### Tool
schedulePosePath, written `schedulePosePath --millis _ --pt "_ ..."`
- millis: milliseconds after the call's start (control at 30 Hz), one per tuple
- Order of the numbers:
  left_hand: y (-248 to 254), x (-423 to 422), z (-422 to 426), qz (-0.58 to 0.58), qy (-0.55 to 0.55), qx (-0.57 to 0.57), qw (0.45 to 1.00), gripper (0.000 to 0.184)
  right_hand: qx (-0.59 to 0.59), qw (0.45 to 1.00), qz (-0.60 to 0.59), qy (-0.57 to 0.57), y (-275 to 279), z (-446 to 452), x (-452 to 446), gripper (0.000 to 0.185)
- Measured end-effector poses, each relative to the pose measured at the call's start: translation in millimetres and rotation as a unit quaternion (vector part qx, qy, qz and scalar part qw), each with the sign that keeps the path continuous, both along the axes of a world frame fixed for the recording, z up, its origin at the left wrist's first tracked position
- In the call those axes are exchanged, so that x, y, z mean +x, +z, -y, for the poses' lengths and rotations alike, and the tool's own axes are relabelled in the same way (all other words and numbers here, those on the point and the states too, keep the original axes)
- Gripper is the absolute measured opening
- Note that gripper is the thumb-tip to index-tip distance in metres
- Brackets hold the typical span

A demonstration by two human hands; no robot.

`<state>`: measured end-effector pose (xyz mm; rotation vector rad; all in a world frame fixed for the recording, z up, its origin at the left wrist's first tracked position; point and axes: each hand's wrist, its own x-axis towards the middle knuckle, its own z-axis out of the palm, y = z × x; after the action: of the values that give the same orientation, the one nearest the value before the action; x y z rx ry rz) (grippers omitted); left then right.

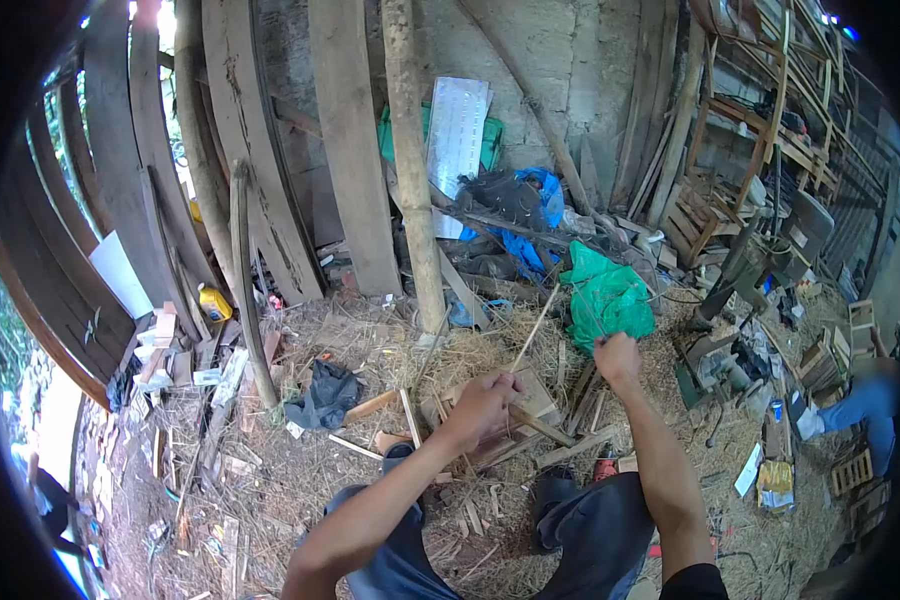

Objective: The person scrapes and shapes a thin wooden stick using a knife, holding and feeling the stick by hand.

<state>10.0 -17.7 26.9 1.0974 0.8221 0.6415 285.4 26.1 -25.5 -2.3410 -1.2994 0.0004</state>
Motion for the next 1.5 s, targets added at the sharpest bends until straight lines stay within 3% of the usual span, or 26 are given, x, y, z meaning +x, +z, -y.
schedulePosePath --millis 100,167,267,400,567,733,800,833,900,1100,1167,1300,1500 --pt "-4 3 -5 0.013 0.002 -0.013 1.0 0.024 0.089 0.983 -0.055 0.154 18 1 -38 0.021" --pt "0 7 -3 0.043 -0.001 -0.036 0.998 0.023 0.148 0.95 0.022 0.275 23 11 -72 0.016" --pt "2 9 -1 0.076 0.011 -0.039 0.996 0.021 0.079 0.951 0.055 0.295 27 8 -92 0.014" --pt "-5 10 -5 0.045 0.029 0.008 0.999 0.019 0.055 0.962 0.043 0.263 31 2 -85 0.011" --pt "-9 8 8 0.023 0.012 -0.016 1.0 0.021 -0.003 0.994 0.052 0.097 10 -14 -37 0.022" --pt "-18 4 1 -0.01 -0.027 -0.001 1.0 0.021 -0.026 0.994 0.031 0.102 7 0 -31 0.03" --pt "-28 6 -7 -0.109 0.021 0.176 0.978 0.022 -0.017 0.993 0.03 0.116 9 6 -49 0.031" --pt "-32 8 -9 -0.108 0.021 0.175 0.978 0.022 -0.031 0.986 0.033 0.163 17 12 -64 0.031" --pt "-29 11 -9 -0.16 0.12 0.442 0.875 0.023 -0.044 0.976 0.034 0.213 26 17 -73 0.032" --pt "-14 12 0 -0.235 0.089 0.4 0.881 0.02 -0.02 0.985 0.036 0.168 16 -2 -40 0.027" --pt "-19 13 5 -0.215 0.091 0.424 0.875 0.019 -0.024 0.998 0.046 0.037 5 -11 -14 0.026" --pt "-2 11 18 -0.206 0.068 0.428 0.877 0.017 -0.052 0.999 0.004 0.002 17 6 1 0.028" --pt "-11 12 3 -0.221 0.115 0.423 0.871 0.017 0.049 0.996 -0.066 -0.031 17 -3 -12 0.03"
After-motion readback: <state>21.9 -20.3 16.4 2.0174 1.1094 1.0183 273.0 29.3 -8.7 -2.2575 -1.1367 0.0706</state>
